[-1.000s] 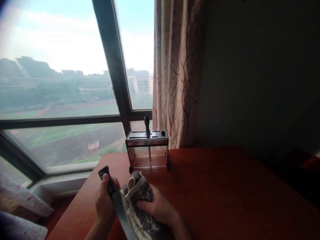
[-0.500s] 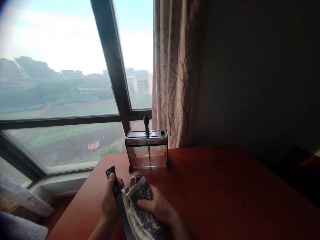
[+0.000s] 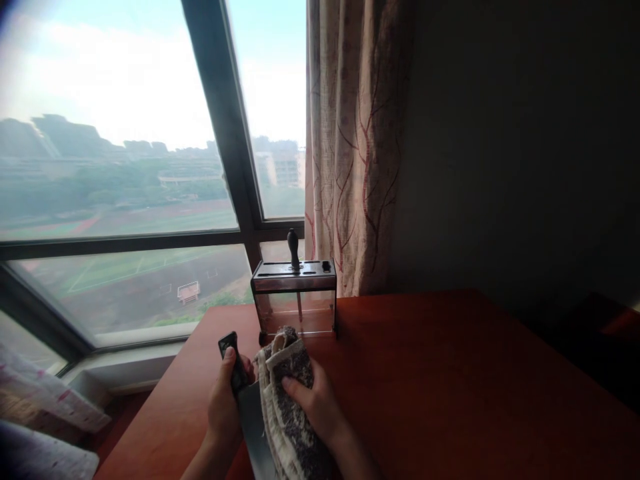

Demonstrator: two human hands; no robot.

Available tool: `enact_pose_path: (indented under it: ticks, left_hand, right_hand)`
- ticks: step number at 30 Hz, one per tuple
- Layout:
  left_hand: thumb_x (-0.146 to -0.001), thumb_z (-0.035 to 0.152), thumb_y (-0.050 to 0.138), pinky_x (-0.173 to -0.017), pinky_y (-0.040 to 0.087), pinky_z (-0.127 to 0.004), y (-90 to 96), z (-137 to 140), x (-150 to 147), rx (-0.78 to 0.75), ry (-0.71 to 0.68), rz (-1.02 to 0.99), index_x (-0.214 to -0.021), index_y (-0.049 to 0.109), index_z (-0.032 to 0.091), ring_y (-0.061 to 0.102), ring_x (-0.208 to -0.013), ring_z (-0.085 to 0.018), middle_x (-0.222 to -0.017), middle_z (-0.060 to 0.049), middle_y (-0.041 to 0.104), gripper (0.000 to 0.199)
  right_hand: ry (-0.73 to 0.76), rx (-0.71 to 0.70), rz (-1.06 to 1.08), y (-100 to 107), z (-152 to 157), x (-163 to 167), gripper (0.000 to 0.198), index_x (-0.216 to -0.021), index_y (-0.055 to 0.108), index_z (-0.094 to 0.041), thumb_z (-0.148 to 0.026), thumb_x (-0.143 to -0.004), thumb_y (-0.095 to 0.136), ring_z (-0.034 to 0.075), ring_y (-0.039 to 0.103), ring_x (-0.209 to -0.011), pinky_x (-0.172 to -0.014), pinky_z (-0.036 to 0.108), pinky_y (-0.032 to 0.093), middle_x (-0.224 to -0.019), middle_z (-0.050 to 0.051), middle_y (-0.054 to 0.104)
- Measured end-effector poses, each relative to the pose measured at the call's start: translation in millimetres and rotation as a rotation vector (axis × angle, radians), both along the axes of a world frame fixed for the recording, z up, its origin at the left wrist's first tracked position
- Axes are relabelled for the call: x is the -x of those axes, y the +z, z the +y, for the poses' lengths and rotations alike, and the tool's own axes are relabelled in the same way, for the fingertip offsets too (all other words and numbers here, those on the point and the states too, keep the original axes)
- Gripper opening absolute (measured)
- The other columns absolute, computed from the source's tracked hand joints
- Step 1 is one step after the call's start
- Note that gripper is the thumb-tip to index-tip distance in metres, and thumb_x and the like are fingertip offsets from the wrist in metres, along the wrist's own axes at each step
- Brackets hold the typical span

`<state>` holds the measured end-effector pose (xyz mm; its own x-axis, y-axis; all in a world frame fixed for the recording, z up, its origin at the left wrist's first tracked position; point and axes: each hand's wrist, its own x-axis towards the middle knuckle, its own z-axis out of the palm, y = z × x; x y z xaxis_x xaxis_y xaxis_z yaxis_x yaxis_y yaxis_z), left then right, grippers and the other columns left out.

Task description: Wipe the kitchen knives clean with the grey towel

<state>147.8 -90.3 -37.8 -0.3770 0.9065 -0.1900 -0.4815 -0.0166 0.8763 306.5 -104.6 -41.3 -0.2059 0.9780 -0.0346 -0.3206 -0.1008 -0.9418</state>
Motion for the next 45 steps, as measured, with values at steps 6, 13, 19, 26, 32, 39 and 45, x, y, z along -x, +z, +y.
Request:
enact_pose_path:
  ticks: [6,13,19,26,32,39,45]
  left_hand:
    - [-0.066,0.052,0.074,-0.045,0.040,-0.018,0.8,11.2,17.8,0.001,0.181,-0.173,-0.061,0.058,0.017,0.047,-0.048,-0.008,-0.053,0.004,0.054,0.039]
    - [-0.072,0.040,0.073,-0.049,0.045,-0.014,2.3,18.2,31.5,-0.026,0.290,-0.284,-0.065,0.059,0.016,0.051,-0.052,-0.008,-0.054,0.004,0.057,0.029]
    - [-0.069,0.045,0.074,-0.045,0.042,-0.016,-5.6,16.4,22.4,0.020,0.182,-0.308,-0.062,0.057,0.017,0.048,-0.048,-0.008,-0.054,0.005,0.054,0.034]
    - [-0.067,0.057,0.071,-0.043,0.038,-0.019,-3.2,1.2,-2.1,0.027,0.018,-0.106,-0.059,0.053,0.018,0.042,-0.043,-0.008,-0.048,0.006,0.047,0.043]
    - [-0.070,0.060,0.067,-0.043,0.035,-0.020,-1.9,-1.9,-2.1,0.006,-0.029,-0.023,-0.058,0.052,0.018,0.041,-0.041,-0.009,-0.046,0.006,0.046,0.046]
    - [-0.072,0.057,0.067,-0.041,0.035,-0.019,-2.0,7.4,14.4,-0.047,0.044,-0.057,-0.058,0.055,0.017,0.042,-0.042,-0.008,-0.049,0.005,0.048,0.043]
    - [-0.070,0.050,0.071,-0.044,0.041,-0.018,1.1,17.7,33.3,-0.035,0.178,-0.224,-0.061,0.056,0.018,0.047,-0.046,-0.008,-0.053,0.004,0.054,0.037]
  right_hand:
    - [0.064,-0.035,-0.005,0.2,1.1,-6.0,0.049,-0.108,0.066,-0.015,-0.045,-0.070,0.076,0.028,0.063,-0.096,-0.087,0.039,0.047,-0.102,0.008,0.071]
    - [0.345,-0.114,-0.032,4.1,-0.5,-12.7,0.050,-0.117,0.064,-0.017,-0.038,-0.073,0.074,0.025,0.061,-0.102,-0.090,0.035,0.043,-0.109,0.005,0.070]
    - [0.421,-0.061,-0.026,4.3,-1.0,-15.9,0.052,-0.119,0.063,-0.017,-0.040,-0.074,0.074,0.025,0.061,-0.102,-0.091,0.037,0.043,-0.109,0.006,0.069]
    - [0.345,-0.073,-0.062,4.4,-1.0,-16.9,0.052,-0.123,0.061,-0.018,-0.041,-0.077,0.072,0.027,0.059,-0.109,-0.095,0.039,0.042,-0.109,0.006,0.069]
    - [0.315,-0.127,-0.086,3.6,-1.8,-15.7,0.052,-0.125,0.059,-0.018,-0.041,-0.079,0.070,0.028,0.057,-0.113,-0.098,0.040,0.041,-0.114,0.007,0.067]
    - [0.416,-0.133,-0.144,8.3,-3.1,-19.4,0.056,-0.128,0.056,-0.019,-0.040,-0.078,0.071,0.028,0.057,-0.114,-0.097,0.039,0.042,-0.123,0.006,0.064]
    - [0.508,-0.112,-0.197,9.8,-0.5,-27.2,0.055,-0.125,0.059,-0.018,-0.040,-0.076,0.071,0.026,0.058,-0.109,-0.093,0.035,0.043,-0.118,0.005,0.066]
